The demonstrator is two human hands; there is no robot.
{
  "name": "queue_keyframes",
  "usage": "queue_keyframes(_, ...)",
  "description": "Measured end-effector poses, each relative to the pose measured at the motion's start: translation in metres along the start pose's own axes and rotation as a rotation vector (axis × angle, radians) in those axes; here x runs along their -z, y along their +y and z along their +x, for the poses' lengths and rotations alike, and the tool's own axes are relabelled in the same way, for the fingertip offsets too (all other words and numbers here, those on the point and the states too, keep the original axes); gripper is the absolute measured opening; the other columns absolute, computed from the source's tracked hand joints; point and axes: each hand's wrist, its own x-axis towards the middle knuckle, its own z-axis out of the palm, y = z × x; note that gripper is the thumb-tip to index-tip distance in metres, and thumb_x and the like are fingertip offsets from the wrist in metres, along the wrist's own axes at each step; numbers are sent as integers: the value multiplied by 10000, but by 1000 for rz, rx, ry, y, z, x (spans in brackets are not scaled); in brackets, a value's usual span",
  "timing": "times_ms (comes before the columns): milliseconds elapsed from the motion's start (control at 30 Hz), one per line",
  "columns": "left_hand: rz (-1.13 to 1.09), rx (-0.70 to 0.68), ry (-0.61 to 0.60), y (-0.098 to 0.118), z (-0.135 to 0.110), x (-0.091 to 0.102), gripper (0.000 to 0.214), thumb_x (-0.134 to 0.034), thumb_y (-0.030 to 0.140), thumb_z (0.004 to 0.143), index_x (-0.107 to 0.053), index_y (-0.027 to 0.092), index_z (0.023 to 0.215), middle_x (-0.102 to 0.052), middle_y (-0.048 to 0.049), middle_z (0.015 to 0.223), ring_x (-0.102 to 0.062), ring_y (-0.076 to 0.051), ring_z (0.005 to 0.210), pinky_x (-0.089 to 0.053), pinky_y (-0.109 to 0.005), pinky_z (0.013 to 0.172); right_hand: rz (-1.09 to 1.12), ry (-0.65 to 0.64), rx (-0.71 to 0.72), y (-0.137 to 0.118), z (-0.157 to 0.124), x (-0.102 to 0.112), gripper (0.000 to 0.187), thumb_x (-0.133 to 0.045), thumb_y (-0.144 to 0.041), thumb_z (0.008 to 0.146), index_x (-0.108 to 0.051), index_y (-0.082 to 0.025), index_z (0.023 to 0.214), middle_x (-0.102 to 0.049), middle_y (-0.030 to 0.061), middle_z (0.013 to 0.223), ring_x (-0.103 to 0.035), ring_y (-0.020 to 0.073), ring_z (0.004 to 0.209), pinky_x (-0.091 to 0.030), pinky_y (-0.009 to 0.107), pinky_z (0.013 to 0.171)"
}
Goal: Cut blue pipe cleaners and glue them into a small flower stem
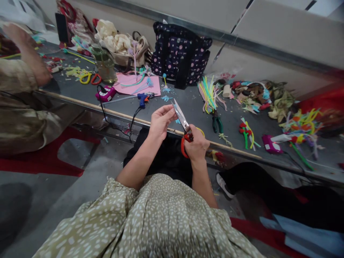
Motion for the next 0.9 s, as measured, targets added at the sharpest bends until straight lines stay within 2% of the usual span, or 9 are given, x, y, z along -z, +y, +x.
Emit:
queue_keyframes(667, 22, 1, 67, -4, 4, 6, 168, -809, 183, 650, -698, 171, 776, -661, 16, 690, -613, -78, 602, -527, -247, 689, 27, -64, 17, -1, 1, -1, 238, -476, -129, 778, -630, -212, 940, -643, 6, 758, -585, 155, 744, -376, 239, 669)
queue_keyframes(900, 4, 51, 63, -9, 12, 12, 200, -813, 181, 642, -693, 166, 801, -693, 6, 736, -622, -66, 601, -547, -223, 684, 103, -117, -84, 6, 7, -7, 348, -477, -150, 771, -603, -209, 1090, -676, 23, 828, -607, 181, 757, -387, 261, 668)
